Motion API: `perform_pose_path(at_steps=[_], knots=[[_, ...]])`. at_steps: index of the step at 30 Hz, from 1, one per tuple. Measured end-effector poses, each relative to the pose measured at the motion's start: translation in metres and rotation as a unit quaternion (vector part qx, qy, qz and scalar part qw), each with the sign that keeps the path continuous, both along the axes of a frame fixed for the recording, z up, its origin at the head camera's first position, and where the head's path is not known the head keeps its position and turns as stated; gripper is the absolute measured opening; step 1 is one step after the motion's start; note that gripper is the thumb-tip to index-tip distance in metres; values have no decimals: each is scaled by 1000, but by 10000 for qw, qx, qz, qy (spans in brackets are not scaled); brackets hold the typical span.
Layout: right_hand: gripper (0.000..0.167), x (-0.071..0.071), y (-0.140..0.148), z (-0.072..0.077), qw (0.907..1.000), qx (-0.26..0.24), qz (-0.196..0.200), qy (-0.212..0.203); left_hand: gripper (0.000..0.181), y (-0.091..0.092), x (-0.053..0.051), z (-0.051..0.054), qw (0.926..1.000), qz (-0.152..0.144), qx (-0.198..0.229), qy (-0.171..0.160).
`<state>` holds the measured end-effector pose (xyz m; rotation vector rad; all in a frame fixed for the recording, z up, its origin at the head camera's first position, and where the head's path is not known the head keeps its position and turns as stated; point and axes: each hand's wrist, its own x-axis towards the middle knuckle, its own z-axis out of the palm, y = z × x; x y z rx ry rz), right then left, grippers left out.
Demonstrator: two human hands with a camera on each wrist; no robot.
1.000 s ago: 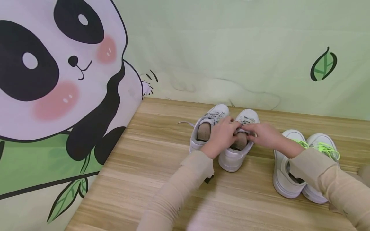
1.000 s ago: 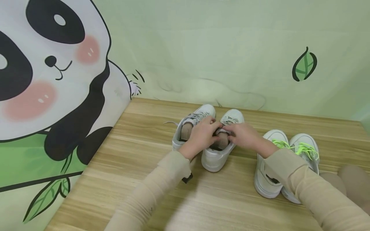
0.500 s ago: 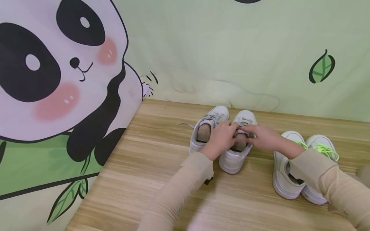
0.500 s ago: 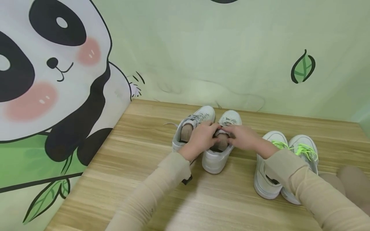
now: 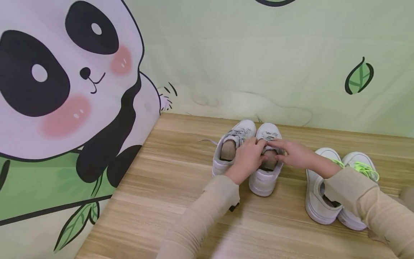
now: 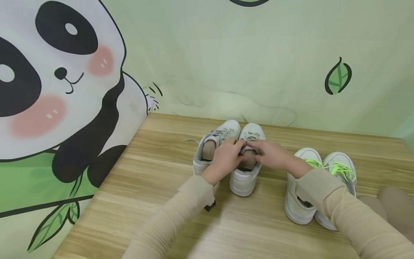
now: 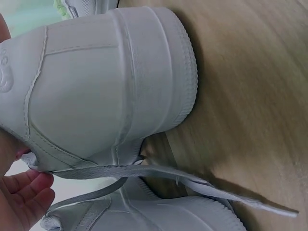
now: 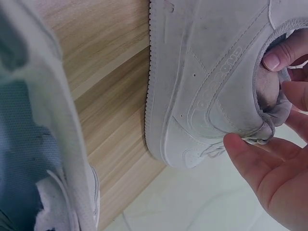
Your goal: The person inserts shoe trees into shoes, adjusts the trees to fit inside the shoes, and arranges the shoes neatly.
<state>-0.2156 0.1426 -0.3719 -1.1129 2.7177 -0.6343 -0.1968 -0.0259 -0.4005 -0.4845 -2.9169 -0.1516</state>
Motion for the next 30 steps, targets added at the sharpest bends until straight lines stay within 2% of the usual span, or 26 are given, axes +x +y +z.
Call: perform_pose_path(at_steps=[5,9,17,23,30], knots=[[48,0,0,1,9999,-111,66,4,41,-1,-1,-2,10000,-2,-35,-57],[48,2,1,1,9998,-187,65,35,41,-3,-2,-2,9998,-127,30,-140],[47,6,5,4,9999,-135,-17,-22,40,-10,0,-4,9979,-418,474,-111],[46,9,12,8,9996,-227,-119,-127,36,-10,5,8,9960,-479,747,110],[46,12,21,10,9992,-214,-232,-232,37,-3,10,21,9939,-720,839,-18]])
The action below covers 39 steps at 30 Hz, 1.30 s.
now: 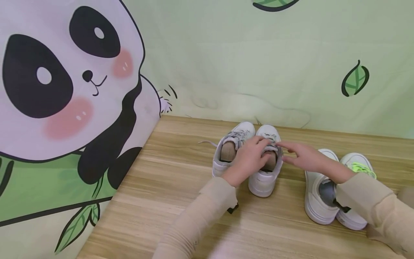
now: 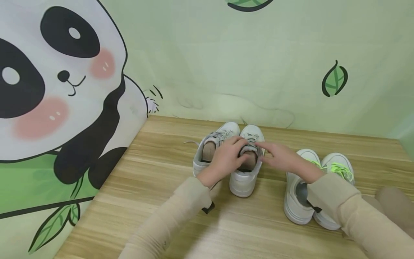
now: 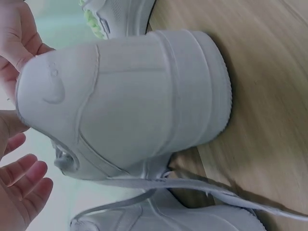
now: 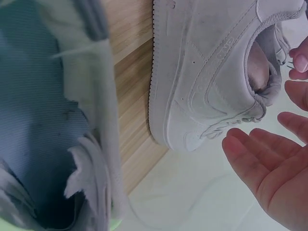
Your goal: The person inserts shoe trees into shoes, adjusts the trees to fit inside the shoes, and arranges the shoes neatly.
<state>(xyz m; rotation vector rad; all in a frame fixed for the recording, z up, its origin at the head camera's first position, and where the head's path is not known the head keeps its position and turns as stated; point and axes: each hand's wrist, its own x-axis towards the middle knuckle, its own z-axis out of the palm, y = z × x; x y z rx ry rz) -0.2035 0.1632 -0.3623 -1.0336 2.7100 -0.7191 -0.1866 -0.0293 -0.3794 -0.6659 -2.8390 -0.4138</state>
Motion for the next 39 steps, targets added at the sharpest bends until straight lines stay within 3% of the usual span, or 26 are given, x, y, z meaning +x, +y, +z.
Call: perform_pose_path(at_steps=[5,12,18,24,33,39], knots=[[46,5,6,3,9999,-105,-52,-61,38,5,3,2,9998,-115,-89,-114],[46,11,18,2,9996,-268,-125,-17,36,13,9,2,9987,-362,-347,102],[46,17,30,0,9990,-264,-365,64,33,20,13,4,9971,-609,-466,20],[46,22,39,3,9975,-370,-571,-208,33,28,18,5,9952,-745,-628,-44],[45,27,52,2,9965,-474,-663,-173,33,40,24,4,9901,-1148,-772,223],[44,31,62,-1,9952,-522,-825,-52,34,48,29,-3,9859,-1393,-918,102]])
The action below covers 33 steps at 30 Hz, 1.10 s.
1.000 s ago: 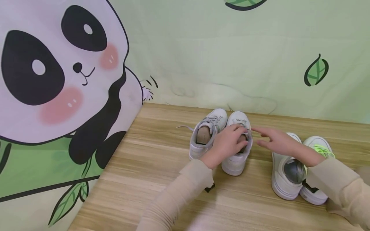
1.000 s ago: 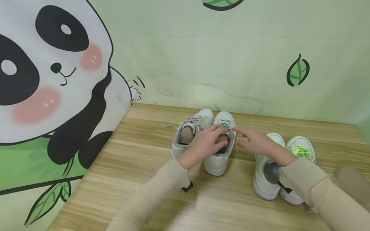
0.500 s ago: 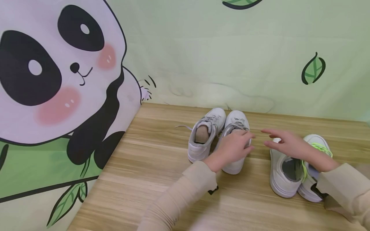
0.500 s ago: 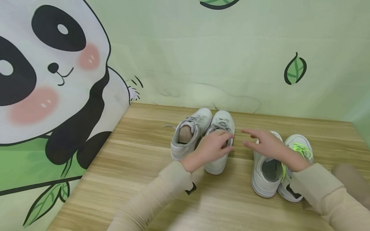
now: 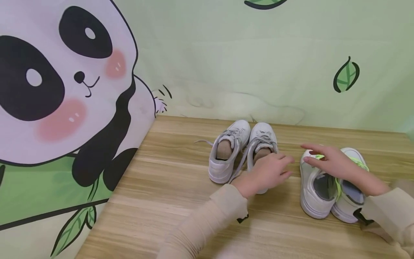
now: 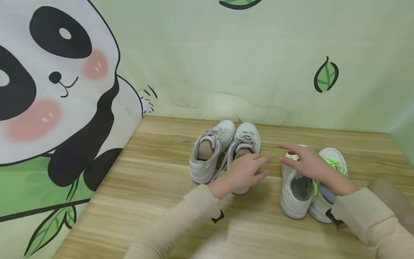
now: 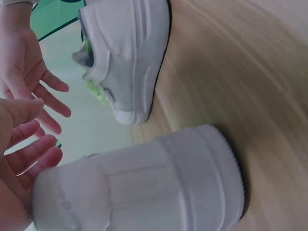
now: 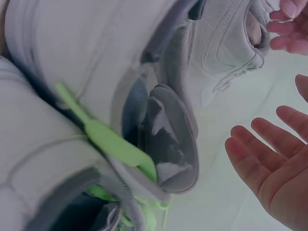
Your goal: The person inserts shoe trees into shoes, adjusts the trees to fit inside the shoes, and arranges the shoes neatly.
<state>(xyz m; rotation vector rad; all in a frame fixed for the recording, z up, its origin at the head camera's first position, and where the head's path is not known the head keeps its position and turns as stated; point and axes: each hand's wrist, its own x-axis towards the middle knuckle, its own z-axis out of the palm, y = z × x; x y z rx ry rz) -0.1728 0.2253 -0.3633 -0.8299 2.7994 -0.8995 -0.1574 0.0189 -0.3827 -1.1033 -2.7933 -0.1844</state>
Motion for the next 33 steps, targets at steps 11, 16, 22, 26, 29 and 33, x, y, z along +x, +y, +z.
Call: perform_pose_path(at_steps=[11,16,22,26,29,33], knots=[[43,3,15,-10,9993,-85,-345,113,32,12,5,-13,9998,72,185,46],[41,4,22,-13,9984,-52,-489,288,33,17,7,-13,9998,-43,185,61],[41,5,27,-14,9977,-76,-575,365,34,22,7,-13,9999,-105,97,-8],[40,6,31,-14,9970,-103,-631,431,36,25,7,-16,9997,-183,141,32],[40,6,34,-15,9966,-183,-635,488,36,27,8,-18,9995,-259,202,26],[41,7,38,-18,9962,-408,-614,469,35,30,8,-21,9992,-296,256,-36]])
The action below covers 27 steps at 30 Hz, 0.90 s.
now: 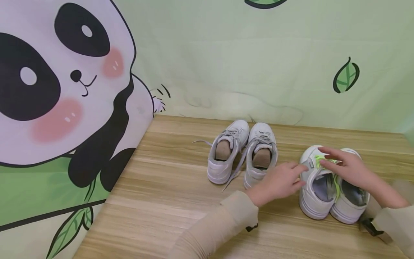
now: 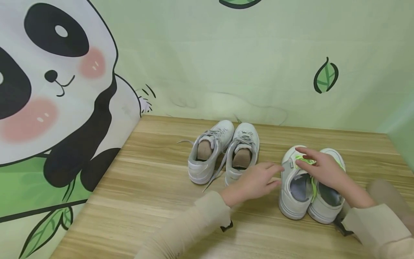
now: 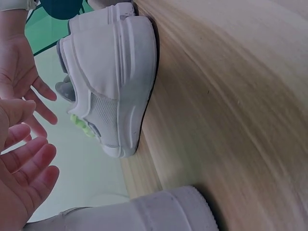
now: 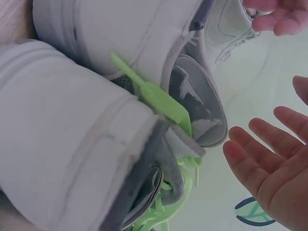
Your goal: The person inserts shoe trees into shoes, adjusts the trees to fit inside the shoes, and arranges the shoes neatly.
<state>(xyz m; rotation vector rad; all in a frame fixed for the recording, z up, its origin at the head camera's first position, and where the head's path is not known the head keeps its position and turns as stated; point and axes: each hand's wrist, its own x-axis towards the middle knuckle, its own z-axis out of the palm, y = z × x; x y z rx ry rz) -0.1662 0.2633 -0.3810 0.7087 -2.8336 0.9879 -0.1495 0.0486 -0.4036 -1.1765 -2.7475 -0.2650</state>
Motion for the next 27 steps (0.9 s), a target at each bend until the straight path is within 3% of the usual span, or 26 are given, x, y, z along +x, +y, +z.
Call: perform_pose_path(at_steps=[16,27], knots=[[41,9,20,-9,9995,-124,-222,-206,37,10,2,-13,9982,257,-83,-526],[42,14,30,-12,9982,70,-448,-403,37,15,4,-24,9968,228,134,-753]])
